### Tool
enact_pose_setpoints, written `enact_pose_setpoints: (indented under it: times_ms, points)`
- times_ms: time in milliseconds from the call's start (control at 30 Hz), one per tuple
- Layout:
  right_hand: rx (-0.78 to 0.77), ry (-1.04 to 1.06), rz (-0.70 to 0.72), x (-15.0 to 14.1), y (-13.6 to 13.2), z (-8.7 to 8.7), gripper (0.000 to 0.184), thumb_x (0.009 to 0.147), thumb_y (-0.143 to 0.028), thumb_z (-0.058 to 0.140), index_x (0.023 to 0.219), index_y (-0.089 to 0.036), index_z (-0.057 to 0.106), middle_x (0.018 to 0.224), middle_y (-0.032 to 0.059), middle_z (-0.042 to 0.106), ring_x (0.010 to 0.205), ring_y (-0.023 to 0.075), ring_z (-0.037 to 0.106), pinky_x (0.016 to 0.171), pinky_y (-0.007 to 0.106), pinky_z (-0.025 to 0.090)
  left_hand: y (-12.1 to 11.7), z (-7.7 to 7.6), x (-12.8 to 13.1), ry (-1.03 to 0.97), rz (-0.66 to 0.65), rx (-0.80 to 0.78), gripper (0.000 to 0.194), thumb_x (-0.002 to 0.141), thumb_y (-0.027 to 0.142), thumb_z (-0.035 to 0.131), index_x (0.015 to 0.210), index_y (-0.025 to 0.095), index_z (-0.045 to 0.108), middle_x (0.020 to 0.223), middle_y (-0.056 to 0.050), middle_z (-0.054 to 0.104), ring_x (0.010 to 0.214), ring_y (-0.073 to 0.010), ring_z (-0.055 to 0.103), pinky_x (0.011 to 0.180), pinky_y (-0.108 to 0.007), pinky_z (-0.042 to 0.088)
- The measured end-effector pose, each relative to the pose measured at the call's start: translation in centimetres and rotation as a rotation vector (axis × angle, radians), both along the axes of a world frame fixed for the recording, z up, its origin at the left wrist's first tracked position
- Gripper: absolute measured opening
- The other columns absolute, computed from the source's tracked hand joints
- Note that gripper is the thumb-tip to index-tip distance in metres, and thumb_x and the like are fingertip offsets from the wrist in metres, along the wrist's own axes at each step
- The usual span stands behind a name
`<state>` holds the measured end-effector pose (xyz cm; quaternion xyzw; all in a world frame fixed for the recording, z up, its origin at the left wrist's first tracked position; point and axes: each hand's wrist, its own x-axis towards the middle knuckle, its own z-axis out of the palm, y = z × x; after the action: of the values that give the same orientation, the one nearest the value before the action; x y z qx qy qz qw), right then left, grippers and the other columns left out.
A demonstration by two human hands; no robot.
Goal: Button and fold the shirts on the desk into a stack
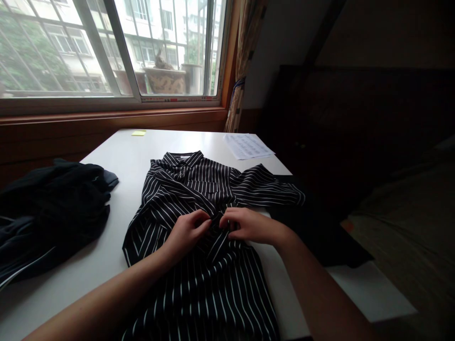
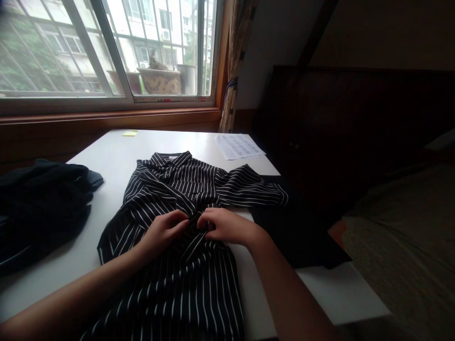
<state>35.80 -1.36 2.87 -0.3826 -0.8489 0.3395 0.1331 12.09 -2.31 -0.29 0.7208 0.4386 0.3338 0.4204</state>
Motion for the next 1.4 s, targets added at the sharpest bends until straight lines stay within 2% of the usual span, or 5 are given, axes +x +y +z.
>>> enact_pose_setpoints:
  times_ms: [200, 667, 900, 1200, 1400]
  points:
    - [-0.05, 0.015, -0.05, -0.1, 0.4, -0.2, 0.023, 0.079, -0.01, 0.071, 0.098, -0.023, 0.071, 0.088, -0.0015, 0.071, 0.078, 0.0144, 0.064, 0.071, 0.025, 0.049, 0.4, 0.3, -0.1, 0.017, -0.012, -0.02, 0.016, 0.087, 0.031, 0.063, 0.092, 0.018, 0.072, 0.088, -0.003, 0.074, 0.084, -0.0206, 0.069, 0.074, -0.028, 0.054]
    - [0.35, 0.128, -0.013, -1.9, 0.4, -1.1, 0.015, 0.088, -0.01, 0.063, 0.092, -0.022, 0.071, 0.092, 0.0022, 0.067, 0.083, 0.0158, 0.064, 0.077, 0.027, 0.05, 0.8, 0.4, -0.3, 0.046, -0.067, 0.042, 0.014, 0.086, 0.027, 0.062, 0.092, 0.019, 0.072, 0.094, -0.004, 0.072, 0.089, -0.0207, 0.067, 0.081, -0.03, 0.052]
    - [0.369, 0.21, -0.016, -2.5, 0.1, -1.3, 0.012, 0.092, -0.015, 0.059, 0.087, -0.022, 0.067, 0.096, 0.0044, 0.064, 0.086, 0.0164, 0.063, 0.078, 0.029, 0.051, 0.9, 0.3, -0.4, -0.035, -0.097, -0.045, 0.025, 0.092, 0.039, 0.056, 0.092, 0.018, 0.07, 0.083, -0.002, 0.069, 0.077, -0.018, 0.064, 0.071, -0.028, 0.052]
    - [0.412, 0.279, -0.101, -2.3, -0.1, -0.8, 0.017, 0.088, -0.009, 0.057, 0.078, -0.022, 0.057, 0.091, 0.0029, 0.063, 0.081, 0.0159, 0.061, 0.073, 0.029, 0.049, 0.9, 0.0, -0.8, -0.096, 0.024, -0.041, 0.017, 0.085, 0.034, 0.067, 0.091, 0.018, 0.071, 0.09, -0.003, 0.071, 0.084, -0.0188, 0.065, 0.075, -0.028, 0.052]
    - [0.408, 0.26, -0.065, -2.4, 0.0, -1.3, 0.015, 0.092, -0.012, 0.055, 0.083, -0.023, 0.06, 0.095, 0.004, 0.063, 0.084, 0.0162, 0.061, 0.076, 0.029, 0.05, 0.9, 0.5, -0.8, -0.104, -0.05, -0.101, 0.016, 0.085, 0.032, 0.068, 0.093, 0.019, 0.073, 0.093, -0.003, 0.074, 0.09, -0.0205, 0.067, 0.084, -0.03, 0.051]
